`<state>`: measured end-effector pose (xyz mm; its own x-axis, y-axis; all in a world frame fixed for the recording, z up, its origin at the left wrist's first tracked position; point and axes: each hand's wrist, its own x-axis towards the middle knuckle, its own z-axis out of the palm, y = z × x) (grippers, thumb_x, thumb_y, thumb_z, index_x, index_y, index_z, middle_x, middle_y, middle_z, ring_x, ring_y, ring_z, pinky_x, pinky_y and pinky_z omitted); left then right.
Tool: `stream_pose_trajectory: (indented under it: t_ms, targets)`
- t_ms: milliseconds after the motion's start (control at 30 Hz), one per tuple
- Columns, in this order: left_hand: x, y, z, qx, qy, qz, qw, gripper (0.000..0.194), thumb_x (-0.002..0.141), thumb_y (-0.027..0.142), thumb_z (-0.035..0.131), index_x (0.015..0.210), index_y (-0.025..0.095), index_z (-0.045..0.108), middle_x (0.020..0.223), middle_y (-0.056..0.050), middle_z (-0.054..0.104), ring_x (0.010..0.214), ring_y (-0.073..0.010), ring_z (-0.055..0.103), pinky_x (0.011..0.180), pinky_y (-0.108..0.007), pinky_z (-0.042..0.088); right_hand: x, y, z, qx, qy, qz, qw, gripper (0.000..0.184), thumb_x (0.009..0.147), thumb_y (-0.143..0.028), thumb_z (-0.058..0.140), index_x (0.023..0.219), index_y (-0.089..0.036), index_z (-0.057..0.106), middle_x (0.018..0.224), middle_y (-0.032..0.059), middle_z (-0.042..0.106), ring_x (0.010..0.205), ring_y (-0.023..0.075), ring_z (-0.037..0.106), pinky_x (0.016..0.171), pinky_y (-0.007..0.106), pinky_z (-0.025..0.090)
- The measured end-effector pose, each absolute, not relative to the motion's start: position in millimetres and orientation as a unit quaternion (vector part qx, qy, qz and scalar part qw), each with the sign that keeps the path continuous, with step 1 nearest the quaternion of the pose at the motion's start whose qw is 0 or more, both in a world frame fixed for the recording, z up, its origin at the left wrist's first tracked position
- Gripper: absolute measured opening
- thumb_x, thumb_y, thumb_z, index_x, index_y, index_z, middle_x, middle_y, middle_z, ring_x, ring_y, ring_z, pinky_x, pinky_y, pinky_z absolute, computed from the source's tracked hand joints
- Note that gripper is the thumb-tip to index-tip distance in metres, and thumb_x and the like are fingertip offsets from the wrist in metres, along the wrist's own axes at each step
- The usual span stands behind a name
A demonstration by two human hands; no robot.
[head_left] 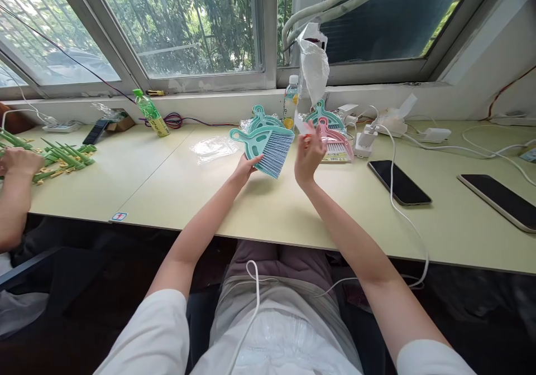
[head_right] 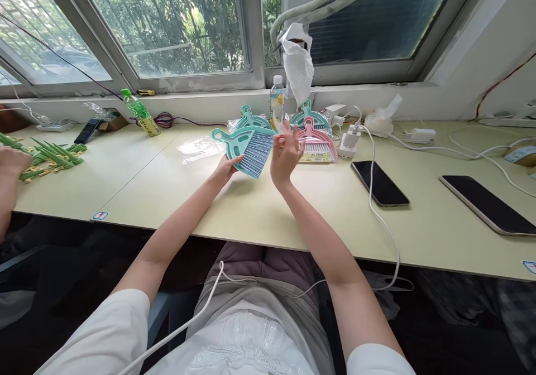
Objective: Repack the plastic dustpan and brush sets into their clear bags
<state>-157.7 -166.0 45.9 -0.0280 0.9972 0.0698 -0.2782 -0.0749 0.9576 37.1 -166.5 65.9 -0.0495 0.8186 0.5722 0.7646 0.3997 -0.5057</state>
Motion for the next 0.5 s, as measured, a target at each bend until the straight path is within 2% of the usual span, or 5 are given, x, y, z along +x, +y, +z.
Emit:
stream_pose_trajectory:
  t_ms: [100, 167, 233, 333, 500]
  targets:
    - [-148, -171, 47, 0.443, 0.388, 0.597, 0.545, 0.061, 0.063, 0.037, 0.089, 0.115, 0.023, 0.061, 0.114, -0.006, 0.070, 0.096, -0.0193, 0.069, 0.081, -0.030, 0.059, 21, -176, 63, -0.559, -0.744, 0.027, 0.365, 0.066, 0.101, -0.059, 0.014, 0.155, -0.026, 0.034, 0.161, 0.0112, 0.031, 0.152, 0.0320, 0.021, 0.116, 0.067, 0.016]
    - [-147, -172, 48, 0.443, 0.383, 0.599, 0.546, 0.065, 0.062, 0.039, 0.090, 0.117, 0.023, 0.059, 0.113, -0.005, 0.070, 0.095, -0.0185, 0.069, 0.082, -0.029, 0.058, 12, -180, 57, -0.544, -0.774, 0.060, 0.317, 0.068, 0.101, -0.059, 0.009, 0.158, -0.026, 0.026, 0.166, 0.0092, 0.020, 0.155, 0.0292, 0.010, 0.117, 0.070, 0.002]
    - [-148, -172, 48, 0.444, 0.387, 0.600, 0.541, 0.067, 0.059, 0.037, 0.091, 0.116, 0.023, 0.059, 0.112, -0.005, 0.070, 0.095, -0.0183, 0.069, 0.081, -0.028, 0.058, 6, -181, 51, -0.532, -0.791, 0.096, 0.285, 0.069, 0.101, -0.059, 0.003, 0.160, -0.027, 0.019, 0.168, 0.0073, 0.012, 0.156, 0.0270, 0.003, 0.115, 0.071, -0.006]
    - [-150, -171, 48, 0.454, 0.397, 0.597, 0.529, 0.071, 0.053, 0.031, 0.094, 0.115, 0.023, 0.059, 0.112, -0.005, 0.071, 0.097, -0.0198, 0.069, 0.081, -0.028, 0.057, 5, -181, 47, -0.534, -0.789, 0.121, 0.278, 0.070, 0.099, -0.061, 0.002, 0.161, -0.028, 0.012, 0.168, 0.0077, 0.007, 0.156, 0.0275, -0.001, 0.113, 0.072, -0.010]
    - [-150, -170, 47, 0.479, 0.400, 0.585, 0.518, 0.077, 0.050, 0.026, 0.095, 0.118, 0.024, 0.060, 0.117, -0.007, 0.071, 0.105, -0.0247, 0.069, 0.085, -0.031, 0.058, 8, -179, 48, -0.549, -0.782, 0.117, 0.270, 0.074, 0.098, -0.063, 0.002, 0.161, -0.025, 0.007, 0.168, 0.0093, 0.001, 0.156, 0.0288, -0.003, 0.113, 0.073, -0.006]
